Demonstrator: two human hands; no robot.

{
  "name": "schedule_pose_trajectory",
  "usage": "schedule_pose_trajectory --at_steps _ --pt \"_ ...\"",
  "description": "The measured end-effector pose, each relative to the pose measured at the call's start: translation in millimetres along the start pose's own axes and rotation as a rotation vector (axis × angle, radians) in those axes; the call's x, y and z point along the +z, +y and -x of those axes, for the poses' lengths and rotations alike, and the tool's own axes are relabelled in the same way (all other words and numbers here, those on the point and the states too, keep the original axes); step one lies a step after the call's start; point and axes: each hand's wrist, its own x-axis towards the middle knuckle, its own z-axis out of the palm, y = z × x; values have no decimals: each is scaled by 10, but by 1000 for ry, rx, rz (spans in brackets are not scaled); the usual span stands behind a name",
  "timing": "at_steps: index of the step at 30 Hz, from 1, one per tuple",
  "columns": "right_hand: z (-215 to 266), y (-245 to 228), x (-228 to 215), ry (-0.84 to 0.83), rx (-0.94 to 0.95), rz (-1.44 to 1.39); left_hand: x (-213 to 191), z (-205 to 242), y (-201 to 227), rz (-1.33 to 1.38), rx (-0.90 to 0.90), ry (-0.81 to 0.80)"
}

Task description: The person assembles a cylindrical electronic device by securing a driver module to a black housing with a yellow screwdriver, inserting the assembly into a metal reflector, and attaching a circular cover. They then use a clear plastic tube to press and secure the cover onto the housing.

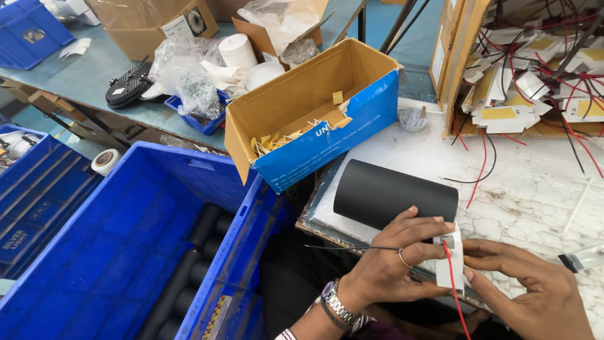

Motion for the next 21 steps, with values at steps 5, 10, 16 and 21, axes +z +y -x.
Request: schedule_pose_trajectory --at_steps 5,10,16,21 --pt "-25 -70 -1 14 9 32 8 -7 6 -9 1 -1" --pt "-22 -140 22 47 -11 183 15 -2 7 -43 20 6" --pt "-61 -198 81 101 10 261 -34 -45 24 -62 33 8" --pt "-107 -102 50 142 32 256 -13 2 21 -34 18 -1"
